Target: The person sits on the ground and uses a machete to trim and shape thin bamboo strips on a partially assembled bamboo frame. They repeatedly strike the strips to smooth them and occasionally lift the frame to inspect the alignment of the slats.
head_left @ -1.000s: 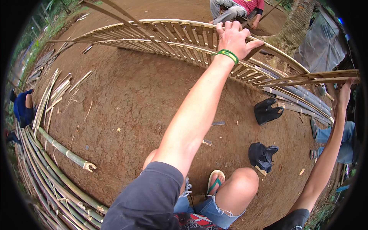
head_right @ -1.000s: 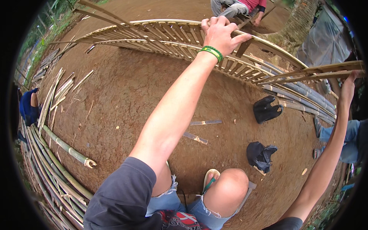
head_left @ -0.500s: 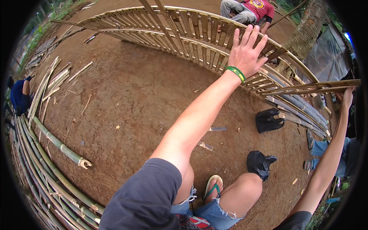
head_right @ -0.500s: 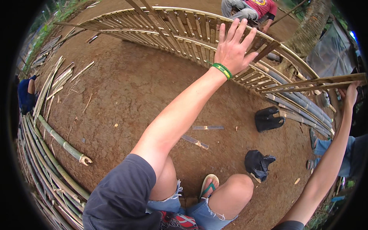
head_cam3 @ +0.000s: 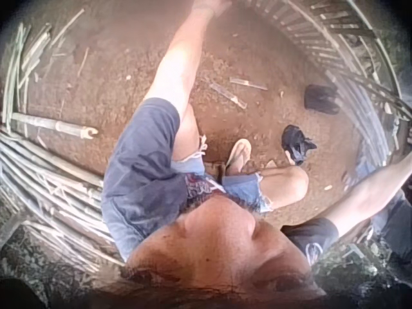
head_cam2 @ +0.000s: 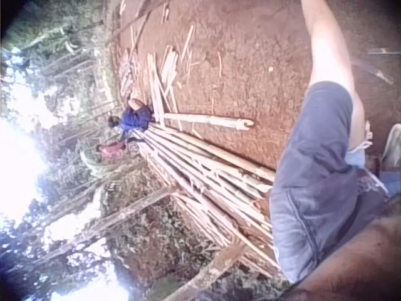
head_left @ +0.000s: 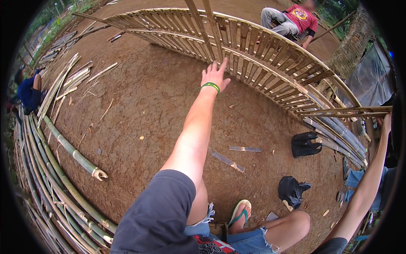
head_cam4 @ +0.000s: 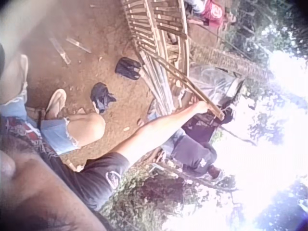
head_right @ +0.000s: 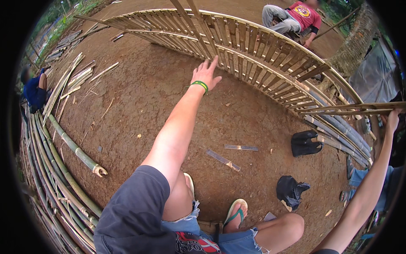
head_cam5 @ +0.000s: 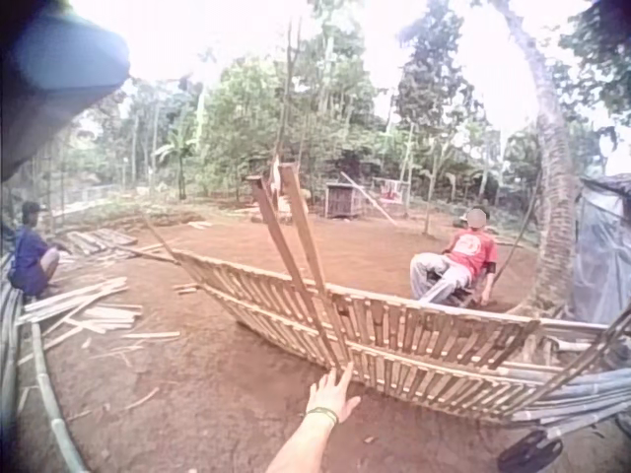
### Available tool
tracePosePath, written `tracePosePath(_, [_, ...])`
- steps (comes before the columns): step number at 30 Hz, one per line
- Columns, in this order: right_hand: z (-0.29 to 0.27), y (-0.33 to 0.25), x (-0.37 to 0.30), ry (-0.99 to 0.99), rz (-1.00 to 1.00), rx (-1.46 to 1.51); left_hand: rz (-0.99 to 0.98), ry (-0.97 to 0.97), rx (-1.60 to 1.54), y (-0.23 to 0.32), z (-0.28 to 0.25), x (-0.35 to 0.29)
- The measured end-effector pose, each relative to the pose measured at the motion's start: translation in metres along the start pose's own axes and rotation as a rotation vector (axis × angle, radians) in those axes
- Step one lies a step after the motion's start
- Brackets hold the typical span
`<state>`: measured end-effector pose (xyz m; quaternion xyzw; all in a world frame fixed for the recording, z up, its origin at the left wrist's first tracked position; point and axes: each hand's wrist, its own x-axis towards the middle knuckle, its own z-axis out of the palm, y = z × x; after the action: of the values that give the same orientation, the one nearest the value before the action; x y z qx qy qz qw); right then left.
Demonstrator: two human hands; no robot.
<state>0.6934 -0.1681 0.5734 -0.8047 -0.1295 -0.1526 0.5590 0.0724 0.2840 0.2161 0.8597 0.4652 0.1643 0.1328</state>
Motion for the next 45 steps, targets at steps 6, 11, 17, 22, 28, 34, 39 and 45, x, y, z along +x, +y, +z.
tracePosePath(6, [0.005,0.005,-0.008,0.017,0.023,0.004,-0.153,0.081,-0.068,-0.033,-0.002,0.006])
tracePosePath(11, [0.003,0.01,-0.012,0.036,0.024,-0.01,-0.107,-0.211,-0.033,-0.026,-0.004,0.007])
tracePosePath(17, [0.007,0.014,-0.017,0.035,0.042,-0.013,-0.15,-0.71,0.059,-0.045,0.009,0.006])
tracePosePath(22, [0.006,0.017,-0.025,0.054,0.055,-0.042,-0.189,-0.653,0.134,-0.084,0.013,0.003])
tracePosePath(28, [0.004,0.008,-0.033,0.098,0.05,-0.06,-0.219,-0.676,0.188,-0.126,0.008,-0.003])
tracePosePath(34, [0.003,-0.008,-0.042,0.142,0.029,-0.076,-0.205,-0.659,0.178,-0.137,0.002,-0.011])
tracePosePath(39, [0.0,-0.014,-0.052,0.168,0.029,-0.073,-0.188,-0.692,0.195,-0.135,-0.002,-0.008])
tracePosePath(45, [-0.005,-0.02,-0.063,0.195,0.035,-0.084,-0.169,-0.702,0.192,-0.124,-0.002,-0.005])
